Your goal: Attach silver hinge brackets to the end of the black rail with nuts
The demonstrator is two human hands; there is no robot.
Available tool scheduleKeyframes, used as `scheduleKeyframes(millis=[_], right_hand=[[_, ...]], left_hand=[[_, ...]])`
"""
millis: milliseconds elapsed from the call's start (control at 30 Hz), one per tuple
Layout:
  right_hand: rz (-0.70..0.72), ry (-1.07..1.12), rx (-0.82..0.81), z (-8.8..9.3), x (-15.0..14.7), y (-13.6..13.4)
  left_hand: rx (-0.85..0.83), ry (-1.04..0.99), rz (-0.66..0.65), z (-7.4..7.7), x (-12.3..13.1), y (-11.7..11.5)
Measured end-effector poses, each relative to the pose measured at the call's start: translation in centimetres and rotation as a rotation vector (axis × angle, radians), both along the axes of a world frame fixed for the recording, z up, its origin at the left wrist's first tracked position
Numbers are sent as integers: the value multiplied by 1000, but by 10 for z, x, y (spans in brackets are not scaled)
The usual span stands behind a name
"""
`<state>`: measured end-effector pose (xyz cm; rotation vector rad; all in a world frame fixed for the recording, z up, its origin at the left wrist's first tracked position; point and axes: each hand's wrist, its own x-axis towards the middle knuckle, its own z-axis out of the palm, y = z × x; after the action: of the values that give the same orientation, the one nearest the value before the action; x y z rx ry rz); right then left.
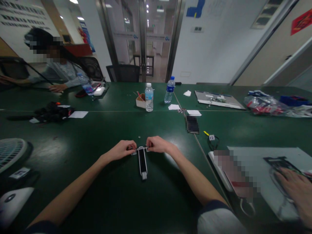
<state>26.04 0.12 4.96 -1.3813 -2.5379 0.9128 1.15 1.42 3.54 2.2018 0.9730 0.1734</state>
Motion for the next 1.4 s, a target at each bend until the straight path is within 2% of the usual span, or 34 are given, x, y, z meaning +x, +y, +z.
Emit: scheduleKeyframes(millis=[233,700,833,933,1100,1233,1400], right_hand=[[13,-14,12,3,1,-1],[-4,-28,1,5,-1,-2],[-3,-13,-2,3,-1,0],[-3,-21,10,0,-1,1],[8,-29,44,-6,0,1],[8,-34,41,-4,0,-1],[7,-36,17,3,-1,-3]], left_hand=[[17,-3,-3,7,2,-3],[41,21,17,10,2,-4],[182,34,45,13,7,2],[332,8,94,8,17,13],[351,96,129,-10,31,29],[359,143,148,-19,23,31],[316,161,194,-16,4,27]])
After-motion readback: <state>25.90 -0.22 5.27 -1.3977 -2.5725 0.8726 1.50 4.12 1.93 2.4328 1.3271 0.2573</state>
